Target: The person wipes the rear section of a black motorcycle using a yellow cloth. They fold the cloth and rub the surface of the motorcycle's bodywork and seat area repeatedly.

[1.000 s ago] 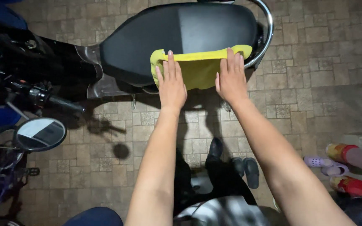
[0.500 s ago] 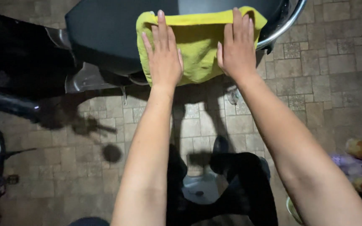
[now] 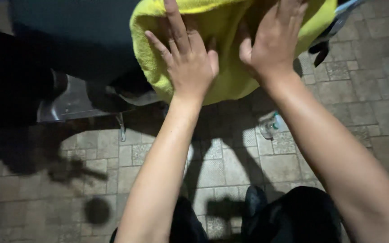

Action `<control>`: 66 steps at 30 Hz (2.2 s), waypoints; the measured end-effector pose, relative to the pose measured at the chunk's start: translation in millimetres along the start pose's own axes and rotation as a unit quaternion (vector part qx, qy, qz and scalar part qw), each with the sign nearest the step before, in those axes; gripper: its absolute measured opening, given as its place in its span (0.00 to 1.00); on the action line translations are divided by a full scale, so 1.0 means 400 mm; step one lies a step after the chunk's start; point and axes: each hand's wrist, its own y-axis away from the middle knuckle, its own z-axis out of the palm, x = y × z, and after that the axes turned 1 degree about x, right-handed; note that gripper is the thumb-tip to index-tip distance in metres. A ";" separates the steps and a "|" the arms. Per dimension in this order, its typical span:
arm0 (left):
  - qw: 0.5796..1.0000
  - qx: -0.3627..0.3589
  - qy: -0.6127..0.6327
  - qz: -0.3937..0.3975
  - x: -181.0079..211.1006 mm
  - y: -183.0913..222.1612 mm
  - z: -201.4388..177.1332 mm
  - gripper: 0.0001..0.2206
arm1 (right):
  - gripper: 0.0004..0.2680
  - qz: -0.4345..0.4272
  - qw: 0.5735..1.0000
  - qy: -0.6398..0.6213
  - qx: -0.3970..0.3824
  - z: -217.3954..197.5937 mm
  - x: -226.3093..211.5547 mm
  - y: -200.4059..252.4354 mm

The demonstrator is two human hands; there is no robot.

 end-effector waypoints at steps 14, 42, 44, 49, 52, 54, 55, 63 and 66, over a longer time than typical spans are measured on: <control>0.997 -0.024 0.061 -0.029 0.087 0.387 0.054 0.14 | 0.46 -0.029 0.975 -0.186 0.121 0.230 0.005 0.396; 0.986 -0.159 -0.059 -0.002 0.038 0.611 0.069 0.34 | 0.28 -0.085 0.994 0.066 0.032 0.316 -0.028 0.598; 0.988 -0.143 -0.065 0.003 0.027 0.584 0.061 0.34 | 0.30 -0.085 0.993 0.068 0.049 0.296 -0.029 0.571; 0.995 -0.080 -0.066 0.001 -0.002 0.464 0.051 0.36 | 0.29 -0.076 0.986 0.119 0.086 0.215 -0.040 0.446; 0.996 -0.050 -0.069 -0.009 -0.025 0.362 0.040 0.34 | 0.25 -0.084 0.983 0.091 0.133 0.166 -0.054 0.349; 0.995 -0.012 -0.093 -0.018 -0.042 0.293 0.041 0.37 | 0.25 -0.081 0.981 0.085 0.155 0.154 -0.060 0.284; 0.995 -0.005 -0.094 -0.018 -0.050 0.264 0.035 0.37 | 0.25 -0.082 0.980 0.085 0.162 0.143 -0.069 0.256; 0.993 0.024 -0.099 -0.054 -0.104 0.122 0.037 0.42 | 0.21 -0.056 0.991 0.002 0.123 0.077 -0.160 0.115; 0.991 -0.012 -0.113 -0.066 -0.111 0.125 0.048 0.40 | 0.26 -0.094 0.984 0.010 0.150 0.120 -0.162 0.117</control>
